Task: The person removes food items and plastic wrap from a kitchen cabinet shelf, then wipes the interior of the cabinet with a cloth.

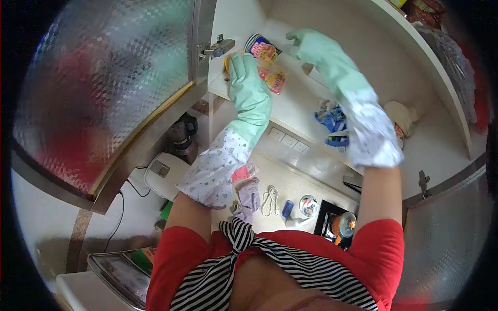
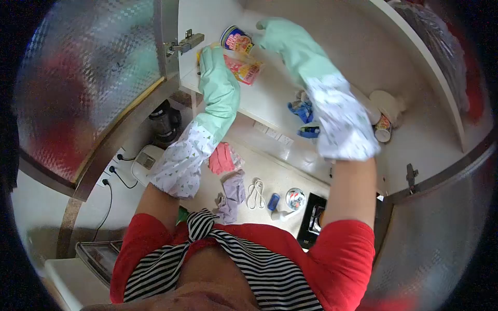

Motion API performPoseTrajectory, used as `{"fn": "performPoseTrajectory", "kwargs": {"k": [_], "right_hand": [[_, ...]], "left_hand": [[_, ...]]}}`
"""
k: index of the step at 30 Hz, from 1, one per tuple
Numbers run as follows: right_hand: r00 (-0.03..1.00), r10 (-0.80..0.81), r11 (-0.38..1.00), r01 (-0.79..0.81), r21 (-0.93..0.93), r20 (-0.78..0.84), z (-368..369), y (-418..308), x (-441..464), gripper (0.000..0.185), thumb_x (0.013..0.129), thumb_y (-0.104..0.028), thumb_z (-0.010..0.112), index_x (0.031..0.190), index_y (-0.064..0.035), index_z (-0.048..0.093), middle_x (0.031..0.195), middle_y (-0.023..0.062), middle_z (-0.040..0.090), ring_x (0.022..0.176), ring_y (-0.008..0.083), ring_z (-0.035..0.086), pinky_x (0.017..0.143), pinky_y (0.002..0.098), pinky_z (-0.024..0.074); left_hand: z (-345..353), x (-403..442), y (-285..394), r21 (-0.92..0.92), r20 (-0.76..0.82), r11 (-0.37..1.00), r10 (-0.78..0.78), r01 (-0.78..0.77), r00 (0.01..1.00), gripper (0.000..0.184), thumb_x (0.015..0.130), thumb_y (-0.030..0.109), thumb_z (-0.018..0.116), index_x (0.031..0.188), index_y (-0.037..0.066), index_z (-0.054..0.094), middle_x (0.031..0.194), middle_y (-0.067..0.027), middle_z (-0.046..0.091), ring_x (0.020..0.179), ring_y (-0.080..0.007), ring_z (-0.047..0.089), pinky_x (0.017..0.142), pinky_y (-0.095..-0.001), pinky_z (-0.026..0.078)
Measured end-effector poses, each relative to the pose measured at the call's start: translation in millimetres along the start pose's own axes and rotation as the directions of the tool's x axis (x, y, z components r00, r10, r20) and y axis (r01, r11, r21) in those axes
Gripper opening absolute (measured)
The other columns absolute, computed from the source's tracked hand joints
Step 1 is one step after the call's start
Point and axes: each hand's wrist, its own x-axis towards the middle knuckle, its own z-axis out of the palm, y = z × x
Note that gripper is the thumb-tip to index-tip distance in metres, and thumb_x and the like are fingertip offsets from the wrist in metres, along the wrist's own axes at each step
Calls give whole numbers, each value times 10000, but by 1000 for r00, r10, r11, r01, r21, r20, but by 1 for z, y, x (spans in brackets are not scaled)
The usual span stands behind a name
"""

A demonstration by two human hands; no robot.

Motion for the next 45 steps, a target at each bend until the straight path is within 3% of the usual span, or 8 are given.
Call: {"fn": "performPoseTrajectory", "kwargs": {"k": [7,9,17,19,23,30,34,45], "right_hand": [[978,-92,970,131,205,-189,132,40,119,910,708,-460,890,1432,-15,565,1354,207,653,1137,360,682,1010,443,517],[998,-60,883,68,465,-32,155,43,138,864,615,-438,942,1311,-19,648,1271,231,686,1145,379,672,945,449,535],[920,220,952,-129,279,-323,109,18,94,627,635,-424,934,1060,-11,730,971,182,764,888,343,734,791,446,570],[945,177,773,41,633,-276,78,9,64,596,660,-398,938,1058,-12,720,964,150,762,837,297,737,745,422,575],[967,50,560,179,809,-249,0,-42,-26,515,725,-328,928,1060,-12,697,937,85,733,773,184,695,708,346,569],[780,88,263,581,770,-619,-97,-68,-96,557,807,-347,864,1183,-8,631,920,36,669,780,117,631,746,306,561],[544,254,619,545,566,-800,-165,-68,-84,476,885,-372,798,1221,-56,682,948,13,702,857,110,641,768,264,498],[407,119,768,540,344,-905,-198,-75,30,510,861,-395,815,1230,-69,682,967,36,721,833,132,663,749,305,520]], "left_hand": [[3,0,-2,54,131,999,-15,8,991,374,794,12,607,1168,-6,608,1140,-199,594,1102,-431,579,920,-490,505],[9,0,-5,60,118,998,-35,28,992,316,805,34,606,1120,21,620,1107,-175,594,1064,-417,593,880,-481,518],[-4,3,3,38,126,999,6,-11,992,369,787,24,627,1154,7,596,1155,-190,590,1086,-429,592,880,-494,522],[-5,4,5,44,145,999,-27,21,989,405,786,18,627,1189,-1,593,1169,-198,588,1105,-433,588,908,-494,519],[0,-1,1,57,105,998,-5,-1,994,387,792,11,617,1179,-2,603,1175,-203,595,1132,-436,586,951,-486,514],[-6,3,6,97,176,994,-71,54,982,322,783,8,619,1105,-3,612,1172,-210,610,1137,-426,587,965,-479,514],[5,-2,-3,106,129,994,-43,29,991,323,777,14,625,1100,-3,612,1172,-207,611,1134,-418,588,958,-470,518],[1,-2,-2,96,125,995,-12,0,992,368,795,46,616,1159,-14,607,1184,-214,601,1119,-419,596,927,-481,526]]}}
